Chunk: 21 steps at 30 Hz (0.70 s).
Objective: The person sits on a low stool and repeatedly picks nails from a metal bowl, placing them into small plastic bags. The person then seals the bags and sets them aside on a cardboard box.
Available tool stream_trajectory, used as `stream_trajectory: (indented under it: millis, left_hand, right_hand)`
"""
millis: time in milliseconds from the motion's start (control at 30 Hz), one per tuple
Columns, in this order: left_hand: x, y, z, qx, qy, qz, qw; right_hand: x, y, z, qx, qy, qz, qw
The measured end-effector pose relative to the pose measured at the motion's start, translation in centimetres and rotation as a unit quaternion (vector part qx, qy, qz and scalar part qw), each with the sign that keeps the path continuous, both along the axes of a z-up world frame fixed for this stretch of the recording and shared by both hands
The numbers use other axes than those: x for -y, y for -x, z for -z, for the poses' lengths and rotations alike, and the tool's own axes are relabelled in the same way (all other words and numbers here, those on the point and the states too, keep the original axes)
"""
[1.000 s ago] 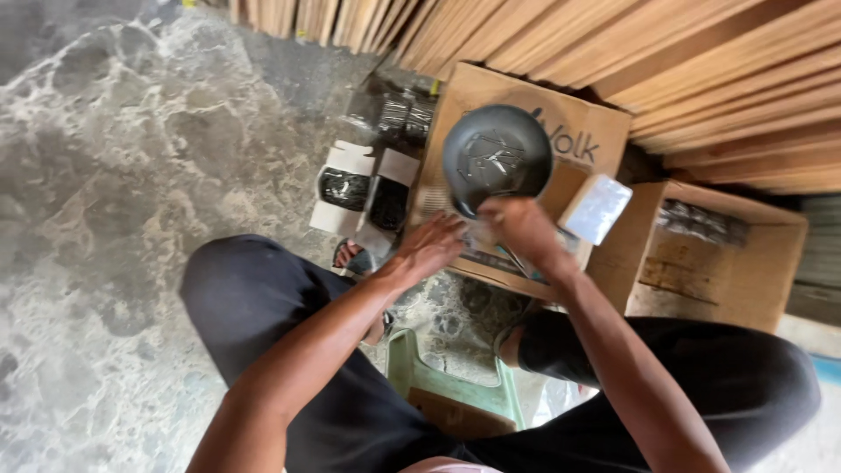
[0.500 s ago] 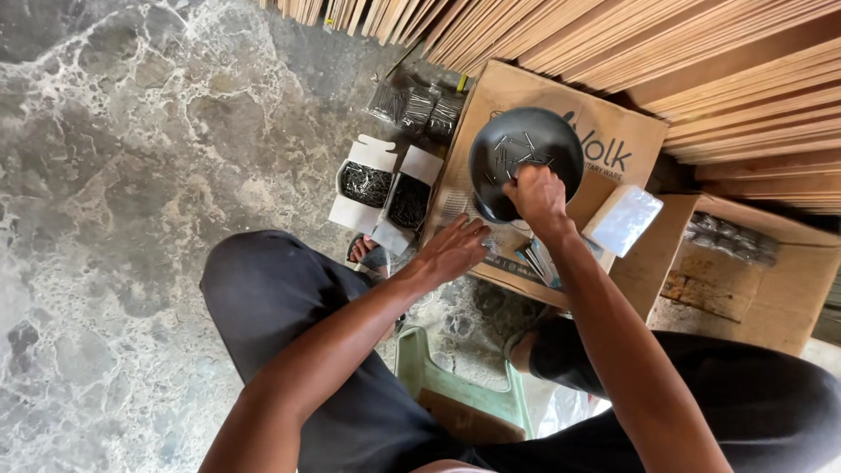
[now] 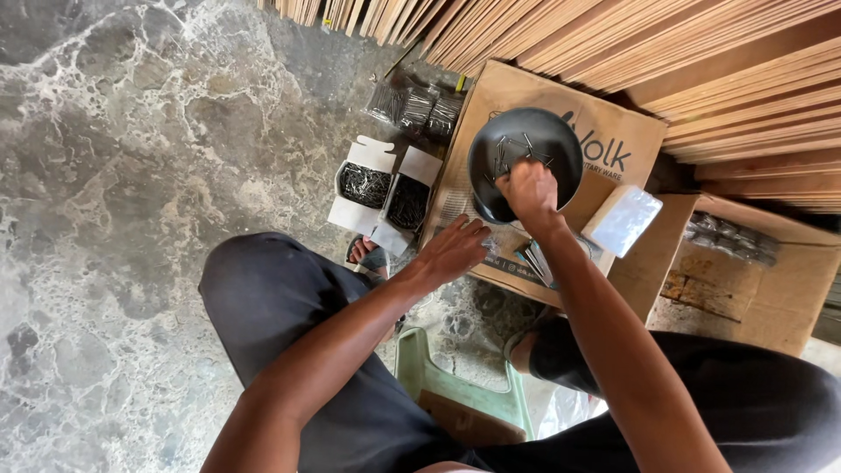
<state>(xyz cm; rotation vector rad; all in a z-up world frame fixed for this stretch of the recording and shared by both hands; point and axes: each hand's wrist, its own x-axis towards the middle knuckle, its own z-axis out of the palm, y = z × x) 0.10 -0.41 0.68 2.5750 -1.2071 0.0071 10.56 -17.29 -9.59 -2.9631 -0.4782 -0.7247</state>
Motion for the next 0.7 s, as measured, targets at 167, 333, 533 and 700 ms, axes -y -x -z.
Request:
stream_trajectory:
  millis: [167, 333, 533, 700]
  left_hand:
    - [-0.3, 0.3, -2.6, 0.001, 0.004, 0.000, 1.000]
    - [-0.6, 0.3, -3.0, -0.003, 0.032, 0.000, 0.999]
    - [-0.7, 0.0, -0.1, -0.003, 0.031, 0.003, 0.999]
    - [-0.1, -0.3, 4.8, -0.015, 0.087, 0.003, 0.996]
  right_hand:
    - [-0.1, -0.1, -4.9, -0.278, -0.100, 0.029, 0.955]
    - [0.7, 1.5, -9.4, -0.284, -0.219, -0.027, 0.933]
    - [1.3, 7.1, -14.5, -0.348, -0.233, -0.114, 0.901]
    - [2.0, 9.0, -11.1, -0.396, -0.263, -0.120, 0.872]
